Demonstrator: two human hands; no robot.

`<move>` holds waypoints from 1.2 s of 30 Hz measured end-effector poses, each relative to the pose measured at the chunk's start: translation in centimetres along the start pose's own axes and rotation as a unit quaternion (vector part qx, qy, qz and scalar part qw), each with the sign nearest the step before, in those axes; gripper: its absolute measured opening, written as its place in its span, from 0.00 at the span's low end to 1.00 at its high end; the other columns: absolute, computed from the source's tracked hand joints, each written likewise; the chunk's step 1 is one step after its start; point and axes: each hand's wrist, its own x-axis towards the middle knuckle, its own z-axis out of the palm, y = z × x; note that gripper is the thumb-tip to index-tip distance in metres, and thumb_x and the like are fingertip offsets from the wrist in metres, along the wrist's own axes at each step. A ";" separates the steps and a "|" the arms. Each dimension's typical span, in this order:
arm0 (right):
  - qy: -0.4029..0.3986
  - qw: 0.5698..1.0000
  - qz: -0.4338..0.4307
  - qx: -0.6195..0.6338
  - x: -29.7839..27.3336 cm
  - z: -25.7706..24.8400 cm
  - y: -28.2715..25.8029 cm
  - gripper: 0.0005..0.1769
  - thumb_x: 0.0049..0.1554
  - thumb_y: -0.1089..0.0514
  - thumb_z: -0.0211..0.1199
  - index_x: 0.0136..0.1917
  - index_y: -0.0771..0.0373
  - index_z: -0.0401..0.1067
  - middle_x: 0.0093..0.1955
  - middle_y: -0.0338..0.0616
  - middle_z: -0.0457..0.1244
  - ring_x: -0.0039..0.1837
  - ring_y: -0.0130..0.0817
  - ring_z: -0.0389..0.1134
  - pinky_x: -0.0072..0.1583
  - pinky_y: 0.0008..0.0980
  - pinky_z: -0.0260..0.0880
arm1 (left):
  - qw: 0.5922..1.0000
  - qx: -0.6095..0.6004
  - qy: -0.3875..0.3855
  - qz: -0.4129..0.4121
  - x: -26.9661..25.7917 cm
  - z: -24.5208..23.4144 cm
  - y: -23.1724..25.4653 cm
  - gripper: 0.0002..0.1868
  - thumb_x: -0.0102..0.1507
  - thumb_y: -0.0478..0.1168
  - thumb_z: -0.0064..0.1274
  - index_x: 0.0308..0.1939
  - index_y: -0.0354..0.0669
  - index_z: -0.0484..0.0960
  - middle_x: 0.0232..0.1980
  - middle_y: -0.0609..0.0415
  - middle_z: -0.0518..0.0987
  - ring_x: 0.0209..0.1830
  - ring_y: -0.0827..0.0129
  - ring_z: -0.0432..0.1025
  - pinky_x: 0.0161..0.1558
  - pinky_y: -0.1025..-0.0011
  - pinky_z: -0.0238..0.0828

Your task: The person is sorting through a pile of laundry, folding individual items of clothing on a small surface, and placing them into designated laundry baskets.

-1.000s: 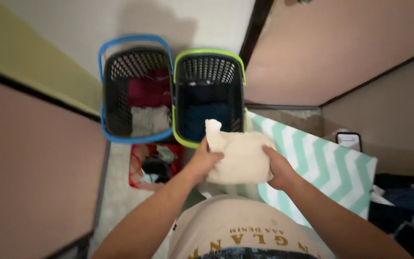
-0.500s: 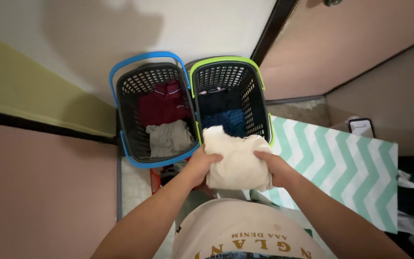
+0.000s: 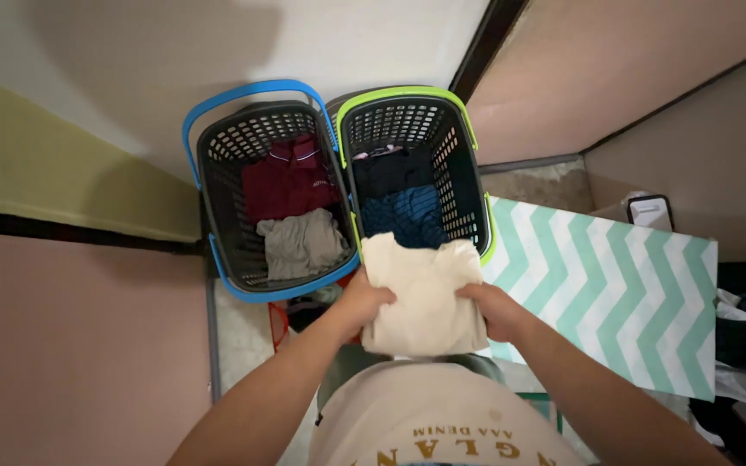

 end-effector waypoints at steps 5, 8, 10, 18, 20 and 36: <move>0.045 0.996 -0.077 -0.027 1.0 -0.1 -4.1 0.44 0.58 0.53 0.68 0.84 0.60 0.58 0.72 0.62 0.65 0.71 0.62 0.66 0.71 0.66 0.63 | 0.992 0.116 0.019 0.044 2.3 0.0 3.3 0.51 0.59 0.35 0.56 0.86 0.45 0.53 0.80 0.32 0.66 0.80 0.42 0.61 0.80 0.48 0.59; 0.054 0.989 -0.116 -0.071 2.0 0.1 -6.7 0.42 0.60 0.50 0.66 0.84 0.60 0.58 0.71 0.61 0.66 0.70 0.59 0.68 0.71 0.66 0.65 | 0.988 0.142 0.037 0.037 2.2 0.7 6.0 0.46 0.63 0.37 0.50 0.86 0.49 0.52 0.81 0.35 0.65 0.82 0.45 0.60 0.81 0.50 0.57; 0.063 0.985 -0.130 -0.094 3.6 -0.5 -7.2 0.42 0.62 0.47 0.64 0.84 0.59 0.57 0.72 0.60 0.66 0.70 0.59 0.68 0.71 0.66 0.65 | 0.985 0.165 0.040 0.031 1.7 1.3 7.6 0.45 0.65 0.39 0.49 0.86 0.49 0.50 0.81 0.35 0.65 0.82 0.45 0.59 0.82 0.50 0.55; 0.036 0.992 -0.040 -0.113 3.0 0.1 -8.5 0.38 0.52 0.61 0.66 0.77 0.51 0.71 0.54 0.58 0.73 0.52 0.57 0.75 0.58 0.57 0.75 | 0.990 0.130 0.012 -0.057 5.7 1.5 4.7 0.58 0.56 0.42 0.62 0.88 0.57 0.49 0.84 0.41 0.61 0.82 0.47 0.60 0.78 0.52 0.60; 0.034 0.991 -0.051 -0.116 5.8 -1.0 -8.5 0.39 0.51 0.62 0.65 0.76 0.53 0.72 0.54 0.59 0.73 0.52 0.58 0.75 0.58 0.57 0.75 | 0.990 0.121 0.018 -0.063 7.0 1.2 4.2 0.59 0.56 0.41 0.62 0.88 0.58 0.49 0.84 0.43 0.61 0.82 0.48 0.60 0.78 0.52 0.61; 0.067 0.842 -0.252 -0.472 12.9 -2.2 -13.5 0.43 0.58 0.56 0.57 0.86 0.42 0.58 0.85 0.51 0.55 0.84 0.55 0.55 0.81 0.51 0.57 | 0.960 0.271 0.066 0.032 20.1 0.9 -0.8 0.34 0.63 0.43 0.56 0.75 0.45 0.75 0.77 0.38 0.72 0.79 0.47 0.64 0.77 0.53 0.63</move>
